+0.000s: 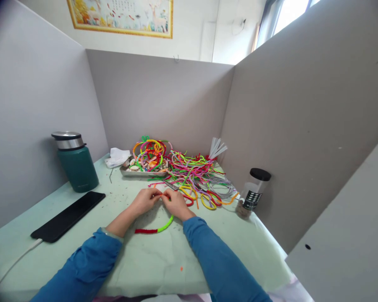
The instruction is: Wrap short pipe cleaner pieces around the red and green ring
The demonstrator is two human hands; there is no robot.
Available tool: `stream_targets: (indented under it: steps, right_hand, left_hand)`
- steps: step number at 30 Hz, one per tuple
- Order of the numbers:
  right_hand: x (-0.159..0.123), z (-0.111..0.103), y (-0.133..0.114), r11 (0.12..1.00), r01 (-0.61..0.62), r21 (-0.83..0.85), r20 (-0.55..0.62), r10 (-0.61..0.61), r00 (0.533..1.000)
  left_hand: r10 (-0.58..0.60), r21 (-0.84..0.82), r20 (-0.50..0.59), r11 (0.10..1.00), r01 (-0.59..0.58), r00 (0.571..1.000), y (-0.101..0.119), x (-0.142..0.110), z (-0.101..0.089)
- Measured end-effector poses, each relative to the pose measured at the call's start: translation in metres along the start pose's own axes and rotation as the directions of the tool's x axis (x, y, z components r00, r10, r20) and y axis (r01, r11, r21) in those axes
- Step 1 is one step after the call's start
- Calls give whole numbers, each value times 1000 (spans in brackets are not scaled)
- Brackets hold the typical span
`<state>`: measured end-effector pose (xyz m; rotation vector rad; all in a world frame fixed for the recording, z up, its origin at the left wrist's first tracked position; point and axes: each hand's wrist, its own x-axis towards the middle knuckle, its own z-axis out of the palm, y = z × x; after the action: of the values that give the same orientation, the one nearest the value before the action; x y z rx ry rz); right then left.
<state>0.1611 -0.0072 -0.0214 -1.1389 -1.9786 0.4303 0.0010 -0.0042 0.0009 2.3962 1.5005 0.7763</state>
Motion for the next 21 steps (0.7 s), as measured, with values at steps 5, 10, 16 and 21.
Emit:
stream_targets:
  steps: [5, 10, 16, 21]
  right_hand:
    - [0, 1, 1, 1000, 2, -9, 9, -2, 1000]
    - [0, 1, 2, 1000, 3, -11, 4, -3, 1000]
    - [0, 2, 2, 1000, -5, -2, -3, 5, 1000]
    - [0, 3, 2, 1000, -7, -14, 9, 7, 1000]
  left_hand:
    - [0, -7, -4, 1000, 0, 1000, -2, -1, 2]
    - [-10, 0, 1, 1000, 10, 1000, 0, -1, 1]
    - [-17, 25, 20, 1000, 17, 1000, 4, -2, -2]
    - [-19, 35, 29, 999, 18, 999, 2, -2, -1]
